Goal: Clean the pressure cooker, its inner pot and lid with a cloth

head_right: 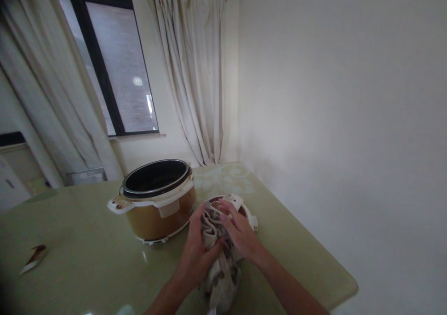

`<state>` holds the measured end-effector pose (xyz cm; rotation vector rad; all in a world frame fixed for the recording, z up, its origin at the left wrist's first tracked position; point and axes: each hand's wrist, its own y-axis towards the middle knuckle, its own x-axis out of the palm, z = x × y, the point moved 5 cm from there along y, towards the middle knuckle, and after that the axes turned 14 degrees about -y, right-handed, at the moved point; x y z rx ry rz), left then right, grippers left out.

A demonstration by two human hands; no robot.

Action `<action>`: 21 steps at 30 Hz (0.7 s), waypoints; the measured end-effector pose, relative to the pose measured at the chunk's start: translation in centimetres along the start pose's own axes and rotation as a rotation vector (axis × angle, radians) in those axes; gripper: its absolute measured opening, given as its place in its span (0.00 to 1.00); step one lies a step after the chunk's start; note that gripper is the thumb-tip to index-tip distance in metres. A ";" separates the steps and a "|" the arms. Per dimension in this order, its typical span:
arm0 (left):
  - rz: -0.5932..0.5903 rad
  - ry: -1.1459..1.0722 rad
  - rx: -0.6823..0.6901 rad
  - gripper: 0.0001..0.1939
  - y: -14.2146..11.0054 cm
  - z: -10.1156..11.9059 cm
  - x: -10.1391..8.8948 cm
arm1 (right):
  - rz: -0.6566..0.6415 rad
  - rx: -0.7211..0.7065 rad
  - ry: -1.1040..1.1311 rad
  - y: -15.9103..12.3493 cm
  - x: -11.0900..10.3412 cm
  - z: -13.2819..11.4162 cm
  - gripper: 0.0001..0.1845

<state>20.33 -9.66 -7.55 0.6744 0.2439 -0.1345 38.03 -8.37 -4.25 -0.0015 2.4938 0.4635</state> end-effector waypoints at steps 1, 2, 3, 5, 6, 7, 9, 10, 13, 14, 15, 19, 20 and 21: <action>0.047 0.055 -0.019 0.43 0.2 -0.7 -0.7 | 0.065 0.033 -0.087 1.3 -0.4 0.5 0.30; 0.085 0.130 -0.032 0.41 0.4 -1.3 -1.3 | 0.130 0.060 -0.199 2.6 -0.7 0.9 0.29; 0.110 0.218 -0.046 0.41 0.5 -1.9 -1.7 | 0.162 0.068 -0.329 3.8 -0.7 1.2 0.27; 0.084 0.405 -0.103 0.41 0.9 -2.9 -1.5 | 0.110 0.038 -0.594 5.6 0.1 1.4 0.23; 0.042 0.494 -0.149 0.40 1.2 -3.3 -1.1 | 0.048 0.024 -0.703 6.2 0.8 1.4 0.22; -0.008 0.577 -0.199 0.39 1.6 -3.5 -0.6 | -0.014 0.019 -0.788 6.6 1.6 1.4 0.21; -0.117 0.727 -0.288 0.36 3.0 -3.5 0.6 | -0.092 0.035 -0.898 7.0 2.8 1.4 0.21; -0.167 0.789 -0.317 0.33 3.9 -3.4 1.1 | -0.107 0.053 -0.927 7.0 3.1 1.4 0.22; -0.274 0.881 -0.344 0.27 6.9 -2.9 2.0 | -0.126 0.107 -0.998 7.1 3.3 1.2 0.26; -0.291 0.886 -0.344 0.26 7.7 -2.8 2.1 | -0.132 0.126 -1.023 7.2 3.2 1.2 0.27; -0.301 0.885 -0.340 0.25 8.2 -2.8 2.1 | -0.135 0.141 -1.047 7.3 3.0 1.3 0.27; -0.287 0.906 -0.331 0.24 6.5 -2.6 1.6 | -0.145 0.150 -1.089 7.6 2.7 1.6 0.26; -0.288 0.918 -0.325 0.25 5.2 -2.6 1.6 | -0.143 0.151 -1.090 7.7 2.7 1.7 0.26; -0.292 0.929 -0.317 0.27 3.7 -2.6 1.5 | -0.139 0.151 -1.090 7.8 2.7 1.8 0.26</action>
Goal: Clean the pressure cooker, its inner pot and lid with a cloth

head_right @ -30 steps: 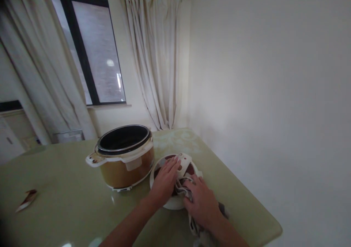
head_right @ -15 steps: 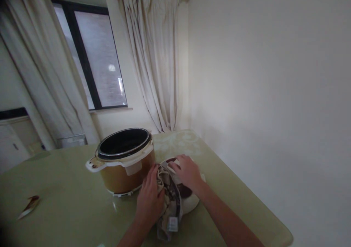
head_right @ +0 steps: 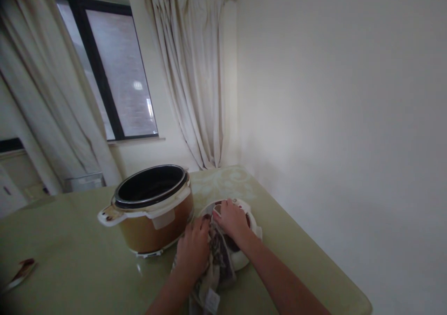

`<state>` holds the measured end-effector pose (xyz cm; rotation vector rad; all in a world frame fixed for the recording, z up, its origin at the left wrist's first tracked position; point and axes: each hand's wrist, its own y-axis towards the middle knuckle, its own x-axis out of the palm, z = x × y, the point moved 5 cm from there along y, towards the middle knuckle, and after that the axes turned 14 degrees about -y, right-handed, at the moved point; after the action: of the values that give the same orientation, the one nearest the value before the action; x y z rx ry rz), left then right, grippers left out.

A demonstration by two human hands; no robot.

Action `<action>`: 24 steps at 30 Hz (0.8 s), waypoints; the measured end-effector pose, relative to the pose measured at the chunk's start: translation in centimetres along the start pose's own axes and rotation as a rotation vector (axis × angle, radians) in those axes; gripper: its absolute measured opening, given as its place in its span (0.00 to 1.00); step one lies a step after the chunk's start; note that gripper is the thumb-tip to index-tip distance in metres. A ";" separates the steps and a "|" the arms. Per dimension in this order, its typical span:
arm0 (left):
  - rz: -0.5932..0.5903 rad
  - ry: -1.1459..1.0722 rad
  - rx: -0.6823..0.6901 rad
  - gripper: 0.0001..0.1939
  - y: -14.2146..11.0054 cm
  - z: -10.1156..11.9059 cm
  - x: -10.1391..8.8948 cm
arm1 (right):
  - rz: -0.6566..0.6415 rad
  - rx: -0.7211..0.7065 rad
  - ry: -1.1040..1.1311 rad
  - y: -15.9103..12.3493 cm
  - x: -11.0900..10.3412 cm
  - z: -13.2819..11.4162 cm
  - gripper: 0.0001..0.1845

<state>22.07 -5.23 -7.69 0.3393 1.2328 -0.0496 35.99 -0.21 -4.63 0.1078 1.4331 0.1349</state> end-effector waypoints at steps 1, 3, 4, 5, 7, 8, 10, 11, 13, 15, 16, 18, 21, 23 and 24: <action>-0.006 0.007 0.009 0.29 -1.4 -0.2 0.6 | 0.005 0.004 -0.001 0.1 0.1 0.0 0.26; -0.015 0.009 0.014 0.34 -3.5 -0.7 1.6 | 0.021 0.022 -0.009 0.2 0.1 -0.3 0.25; -0.017 0.001 0.019 0.36 -4.0 -0.8 1.8 | 0.033 0.037 -0.016 0.2 0.0 -0.4 0.25; -0.012 -0.008 0.021 0.36 -4.1 -0.9 1.9 | 0.046 0.053 -0.024 0.3 -0.1 -0.6 0.24; 0.006 -0.030 0.020 0.33 -3.0 -0.8 1.4 | 0.063 0.076 -0.036 0.5 -0.1 -0.7 0.24; 0.016 -0.044 0.011 0.32 -2.0 -0.8 0.9 | 0.064 0.071 -0.037 0.6 -0.1 -0.7 0.24; 0.017 -0.080 -0.013 0.29 0.6 -0.5 0.1 | 0.056 0.028 -0.036 0.6 0.3 -0.5 0.25; 0.009 -0.100 -0.020 0.27 2.0 -0.3 -0.2 | 0.053 -0.004 -0.038 0.6 0.5 -0.2 0.27; -0.010 -0.137 -0.017 0.22 4.5 0.1 -0.7 | 0.066 -0.061 -0.053 0.3 0.9 0.4 0.27; -0.021 -0.161 -0.006 0.19 6.4 0.4 -0.8 | 0.086 -0.082 -0.083 0.1 1.3 1.2 0.26; -0.025 -0.170 -0.003 0.18 6.9 0.5 -0.7 | 0.090 -0.077 -0.096 0.2 1.4 1.7 0.25; -0.038 -0.180 -0.003 0.19 7.1 0.5 -0.4 | 0.083 -0.048 -0.117 0.5 1.7 2.8 0.25; -0.069 -0.179 0.001 0.22 4.9 0.3 0.5 | 0.076 -0.008 -0.132 2.0 2.1 4.5 0.24; -0.112 -0.182 0.039 0.26 2.3 0.6 1.5 | 0.083 0.018 -0.133 3.5 2.3 5.6 0.23; -0.147 -0.189 0.078 0.27 0.9 0.9 2.0 | 0.087 0.032 -0.130 4.3 2.4 6.0 0.23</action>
<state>23.74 -4.32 -9.07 0.3044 1.0680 -0.2516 42.18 4.47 -5.52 0.2015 1.3017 0.1733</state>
